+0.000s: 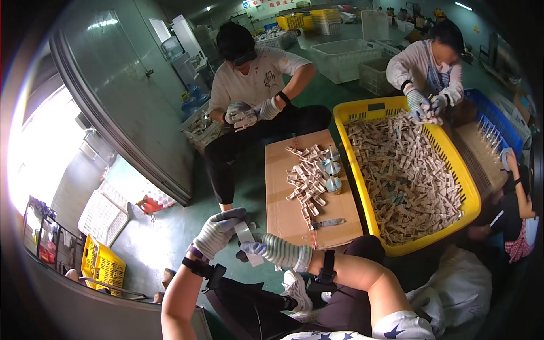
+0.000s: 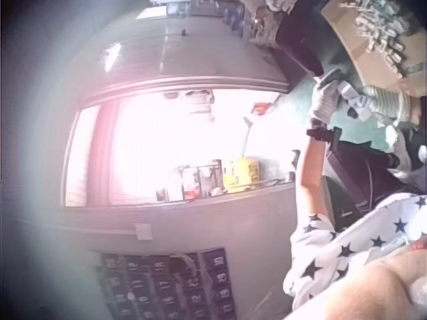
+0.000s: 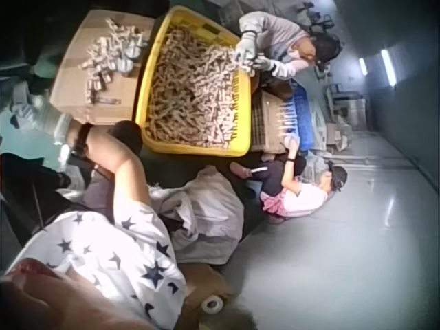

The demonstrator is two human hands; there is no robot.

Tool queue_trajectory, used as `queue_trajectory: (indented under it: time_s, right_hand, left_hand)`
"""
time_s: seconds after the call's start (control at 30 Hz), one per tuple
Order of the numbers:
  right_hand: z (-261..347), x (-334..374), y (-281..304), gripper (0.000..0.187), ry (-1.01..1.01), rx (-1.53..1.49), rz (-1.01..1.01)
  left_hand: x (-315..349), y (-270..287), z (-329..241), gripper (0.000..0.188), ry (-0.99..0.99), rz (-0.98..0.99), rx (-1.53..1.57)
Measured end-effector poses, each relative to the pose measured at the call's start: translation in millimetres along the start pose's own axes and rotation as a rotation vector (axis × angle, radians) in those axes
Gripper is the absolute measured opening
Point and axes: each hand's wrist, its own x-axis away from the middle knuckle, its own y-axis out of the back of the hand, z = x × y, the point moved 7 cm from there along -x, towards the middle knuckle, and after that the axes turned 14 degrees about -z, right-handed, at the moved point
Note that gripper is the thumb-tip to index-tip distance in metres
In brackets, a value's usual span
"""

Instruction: Sorting and packaging small clothespins into organized groups on a flat surface.

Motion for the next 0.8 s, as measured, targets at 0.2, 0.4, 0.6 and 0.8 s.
queue_trajectory:
  time_s: [0.2, 0.4, 0.6, 0.8]
  right_hand:
    - [-12.3, -4.1, 33.5, 0.039, -0.048, -0.224, -0.076]
    - [-7.8, -20.4, 80.8, 0.040, -0.042, -0.179, -0.253]
    - [20.8, -33.0, 107.1, 0.038, 0.171, -0.097, -0.507]
    - [34.0, -2.1, 53.9, 0.048, 0.272, -0.017, -0.149]
  left_hand:
    - [-58.0, -2.4, 27.5, 0.061, 0.070, 0.054, -0.214]
    - [-116.2, -33.7, 42.8, 0.080, 0.144, 0.020, -0.126]
    - [-204.8, -35.8, 37.3, 0.082, -0.097, -0.125, -0.191]
    - [-345.4, 14.5, 4.4, 0.040, -0.050, -0.410, -0.163]
